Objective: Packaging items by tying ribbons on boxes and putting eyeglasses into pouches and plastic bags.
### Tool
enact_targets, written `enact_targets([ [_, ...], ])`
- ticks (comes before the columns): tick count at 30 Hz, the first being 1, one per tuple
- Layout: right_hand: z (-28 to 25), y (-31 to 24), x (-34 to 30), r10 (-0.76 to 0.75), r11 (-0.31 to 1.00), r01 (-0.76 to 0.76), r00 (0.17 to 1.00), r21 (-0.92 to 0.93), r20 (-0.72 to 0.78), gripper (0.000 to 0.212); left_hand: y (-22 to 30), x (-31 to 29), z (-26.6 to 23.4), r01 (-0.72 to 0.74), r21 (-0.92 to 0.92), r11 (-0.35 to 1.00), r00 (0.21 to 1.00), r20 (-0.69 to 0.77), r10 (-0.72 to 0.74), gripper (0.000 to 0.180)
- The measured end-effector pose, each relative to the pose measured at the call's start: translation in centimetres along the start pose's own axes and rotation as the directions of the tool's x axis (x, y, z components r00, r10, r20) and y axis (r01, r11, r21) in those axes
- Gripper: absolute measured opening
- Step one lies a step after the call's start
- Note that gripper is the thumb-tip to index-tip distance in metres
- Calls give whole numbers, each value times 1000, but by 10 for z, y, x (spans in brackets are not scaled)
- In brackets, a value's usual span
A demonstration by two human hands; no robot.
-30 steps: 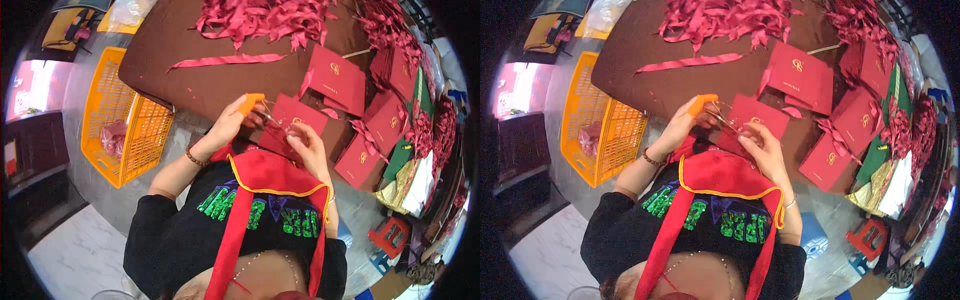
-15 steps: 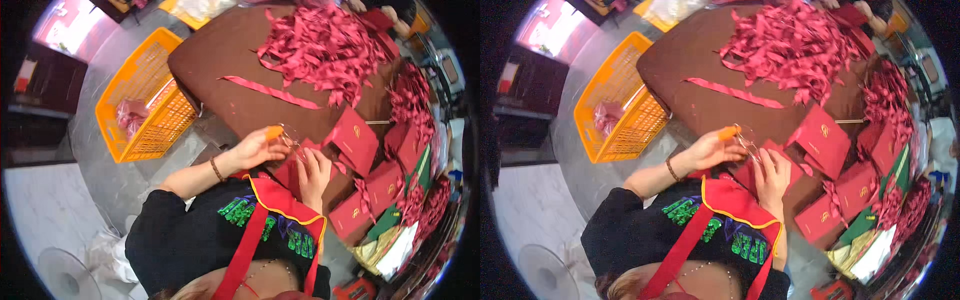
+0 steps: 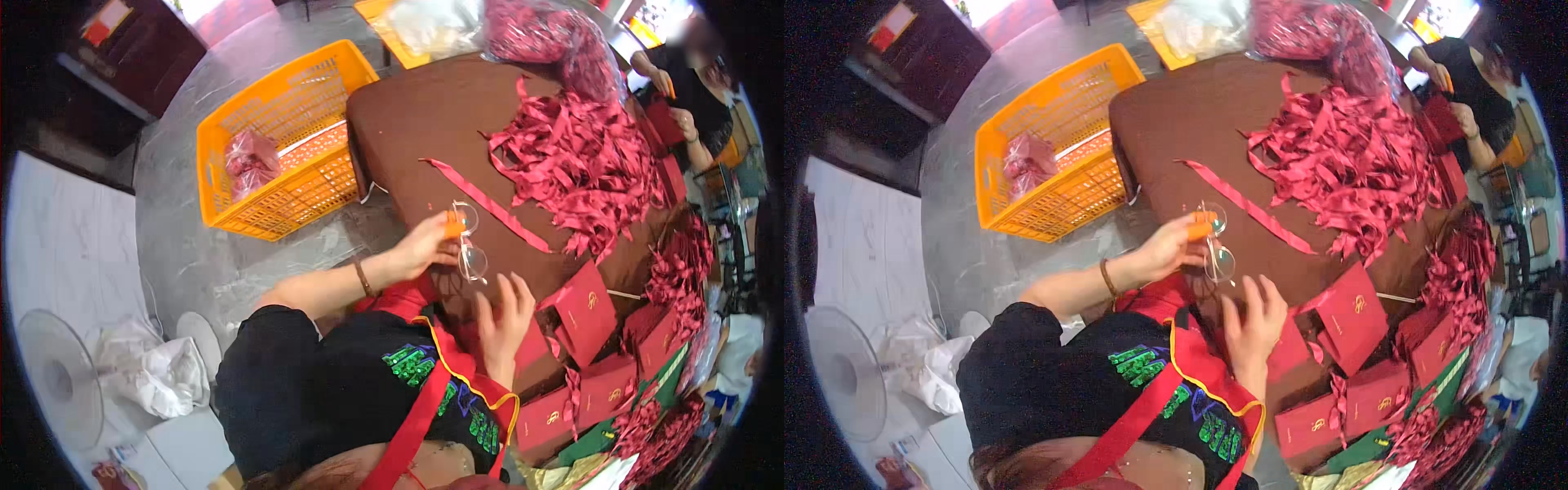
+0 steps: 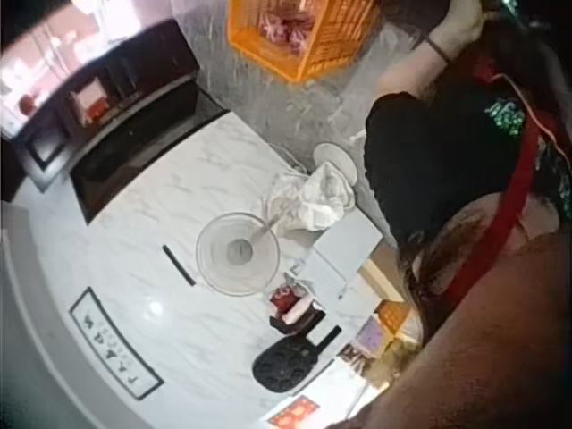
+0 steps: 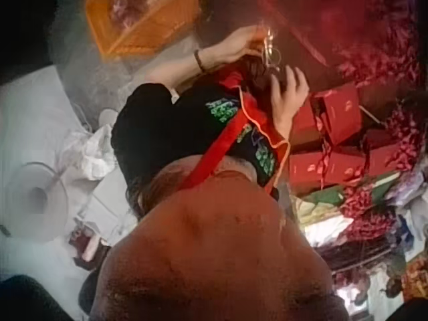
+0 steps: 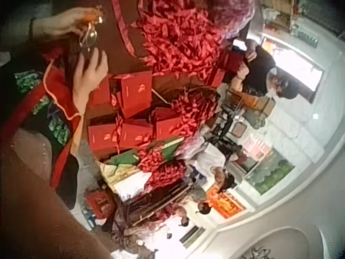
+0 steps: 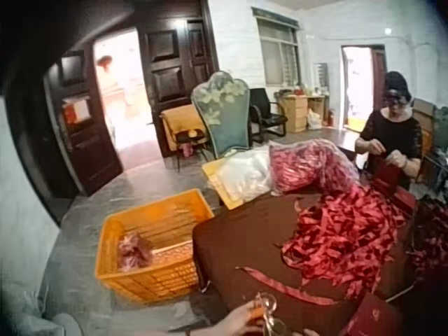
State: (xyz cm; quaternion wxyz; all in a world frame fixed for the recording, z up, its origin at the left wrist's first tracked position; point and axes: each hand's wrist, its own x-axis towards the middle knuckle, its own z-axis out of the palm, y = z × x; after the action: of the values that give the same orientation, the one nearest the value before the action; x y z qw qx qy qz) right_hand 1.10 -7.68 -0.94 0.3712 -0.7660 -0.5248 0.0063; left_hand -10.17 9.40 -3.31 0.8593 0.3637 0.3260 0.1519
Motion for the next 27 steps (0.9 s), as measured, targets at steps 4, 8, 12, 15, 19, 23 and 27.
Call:
enact_targets([
  [4,-19,19,3,51,994,-55,998,-95,-43,31,45,0,-40,-177,-46,983,983,-48,174,31],
  [8,-16,51,-8,127,977,-122,992,-176,16,29,58,7,-69,-284,-97,954,952,-150,268,31],
  [12,-14,64,-18,67,967,-41,993,-253,94,30,46,16,-66,-321,-97,942,937,-174,301,30],
  [15,-16,69,-22,69,933,-13,987,-361,143,33,40,3,-50,-280,-109,954,957,-113,268,29],
  [19,-19,73,-23,123,907,-18,967,-421,223,36,27,-11,-48,-294,-156,943,955,-84,284,32],
  [23,-16,77,-25,-3,951,76,972,-300,235,29,19,-35,-56,-309,-241,920,944,-197,265,36],
  [27,-2,73,-29,-50,980,93,969,-173,241,29,5,-60,-81,-367,-280,887,915,-283,289,39],
])
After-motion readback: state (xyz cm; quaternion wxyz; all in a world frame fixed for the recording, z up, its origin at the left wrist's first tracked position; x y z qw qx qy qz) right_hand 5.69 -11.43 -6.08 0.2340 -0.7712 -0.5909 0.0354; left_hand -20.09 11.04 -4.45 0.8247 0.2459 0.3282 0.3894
